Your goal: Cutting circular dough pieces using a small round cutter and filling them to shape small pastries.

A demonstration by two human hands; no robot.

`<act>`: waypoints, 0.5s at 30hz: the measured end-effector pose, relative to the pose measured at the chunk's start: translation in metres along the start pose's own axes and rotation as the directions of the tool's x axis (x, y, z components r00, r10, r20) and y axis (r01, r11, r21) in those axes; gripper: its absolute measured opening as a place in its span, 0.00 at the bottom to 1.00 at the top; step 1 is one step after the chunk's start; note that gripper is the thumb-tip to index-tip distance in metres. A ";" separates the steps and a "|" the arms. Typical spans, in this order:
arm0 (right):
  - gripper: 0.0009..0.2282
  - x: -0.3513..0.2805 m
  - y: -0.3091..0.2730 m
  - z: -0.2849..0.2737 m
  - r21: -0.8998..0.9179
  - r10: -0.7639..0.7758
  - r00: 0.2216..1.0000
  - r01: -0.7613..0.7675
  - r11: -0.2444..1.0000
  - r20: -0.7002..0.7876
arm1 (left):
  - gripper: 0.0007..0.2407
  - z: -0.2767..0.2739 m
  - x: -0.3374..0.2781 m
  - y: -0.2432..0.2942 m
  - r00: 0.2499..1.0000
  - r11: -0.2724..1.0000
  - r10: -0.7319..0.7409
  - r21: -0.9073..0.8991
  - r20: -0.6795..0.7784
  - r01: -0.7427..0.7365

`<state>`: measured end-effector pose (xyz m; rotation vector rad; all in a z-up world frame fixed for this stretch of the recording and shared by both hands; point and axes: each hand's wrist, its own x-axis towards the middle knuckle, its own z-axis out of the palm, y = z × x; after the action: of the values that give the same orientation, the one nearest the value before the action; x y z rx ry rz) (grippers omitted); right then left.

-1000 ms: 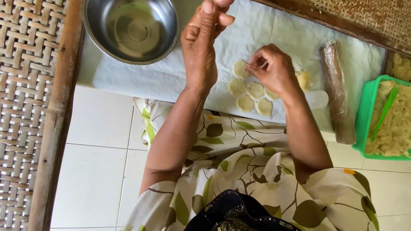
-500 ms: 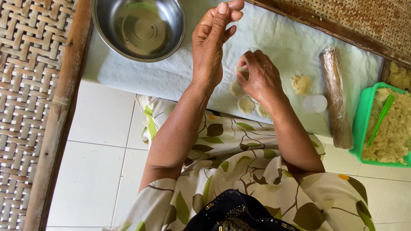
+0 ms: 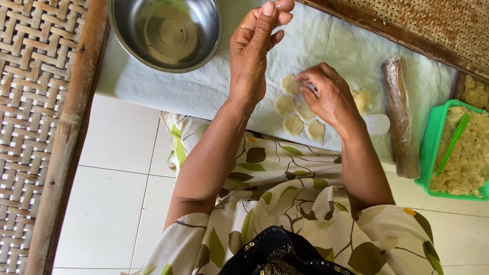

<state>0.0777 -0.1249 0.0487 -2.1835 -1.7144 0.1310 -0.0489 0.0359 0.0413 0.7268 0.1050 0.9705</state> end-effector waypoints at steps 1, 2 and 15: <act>0.10 -0.001 0.004 0.000 0.000 0.000 1.000 0.000 1.000 0.001 | 0.16 0.000 0.000 0.000 1.000 1.000 0.000 -0.001 -0.001 0.000; 0.10 -0.002 0.007 0.000 -0.075 -0.039 0.999 0.040 0.996 0.022 | 0.15 0.000 0.000 0.000 1.000 1.000 -0.006 0.005 0.002 0.006; 0.15 0.002 0.012 0.003 -0.417 -0.336 0.942 0.311 0.854 0.015 | 0.14 -0.001 0.001 -0.004 0.999 0.997 -0.053 0.061 -0.011 0.054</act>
<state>0.0887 -0.1249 0.0419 -2.0933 -2.2075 -0.4195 -0.0452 0.0358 0.0385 0.7716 0.1626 0.9231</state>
